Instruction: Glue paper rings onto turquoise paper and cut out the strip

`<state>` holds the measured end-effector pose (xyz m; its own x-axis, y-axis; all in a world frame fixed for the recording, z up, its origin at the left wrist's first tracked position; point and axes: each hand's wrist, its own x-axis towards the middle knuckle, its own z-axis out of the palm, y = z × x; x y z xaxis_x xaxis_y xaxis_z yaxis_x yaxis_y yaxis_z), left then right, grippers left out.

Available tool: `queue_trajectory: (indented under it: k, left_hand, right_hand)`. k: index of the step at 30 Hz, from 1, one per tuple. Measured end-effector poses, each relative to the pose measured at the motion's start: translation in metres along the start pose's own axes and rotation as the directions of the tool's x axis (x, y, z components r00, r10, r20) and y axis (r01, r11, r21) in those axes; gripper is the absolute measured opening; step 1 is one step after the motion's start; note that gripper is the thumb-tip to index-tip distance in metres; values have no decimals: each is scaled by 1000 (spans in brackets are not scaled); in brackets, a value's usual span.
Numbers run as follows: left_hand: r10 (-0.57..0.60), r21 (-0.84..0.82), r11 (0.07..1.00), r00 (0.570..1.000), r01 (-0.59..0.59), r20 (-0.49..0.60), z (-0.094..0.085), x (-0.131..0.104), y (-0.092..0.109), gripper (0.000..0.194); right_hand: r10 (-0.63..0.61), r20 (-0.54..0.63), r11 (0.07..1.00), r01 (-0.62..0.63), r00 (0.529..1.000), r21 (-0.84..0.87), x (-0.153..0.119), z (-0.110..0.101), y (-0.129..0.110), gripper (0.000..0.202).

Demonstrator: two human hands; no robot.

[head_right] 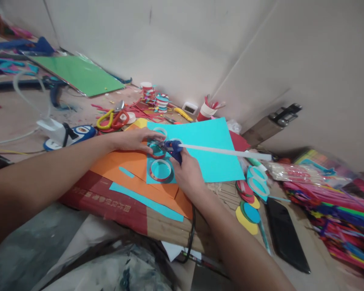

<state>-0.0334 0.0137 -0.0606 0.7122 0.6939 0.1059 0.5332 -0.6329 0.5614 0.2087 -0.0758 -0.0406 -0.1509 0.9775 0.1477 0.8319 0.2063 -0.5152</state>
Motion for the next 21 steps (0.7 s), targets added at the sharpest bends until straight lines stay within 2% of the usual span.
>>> queue_trajectory:
  k: [6,13,21]
  left_hand:
    - [-20,-22,1000,1000,20,1,0,-1,1,69]
    - [-87,-35,996,996,87,-5,1,-2,3,72]
    - [-76,-52,996,997,75,-8,0,-1,2,76]
  right_hand:
    - [0,26,981,-5,1000,192,3,7,2,37]
    - [61,34,934,-70,998,350,10,16,7,34]
    - [74,83,918,-100,994,383,9,5,2,26]
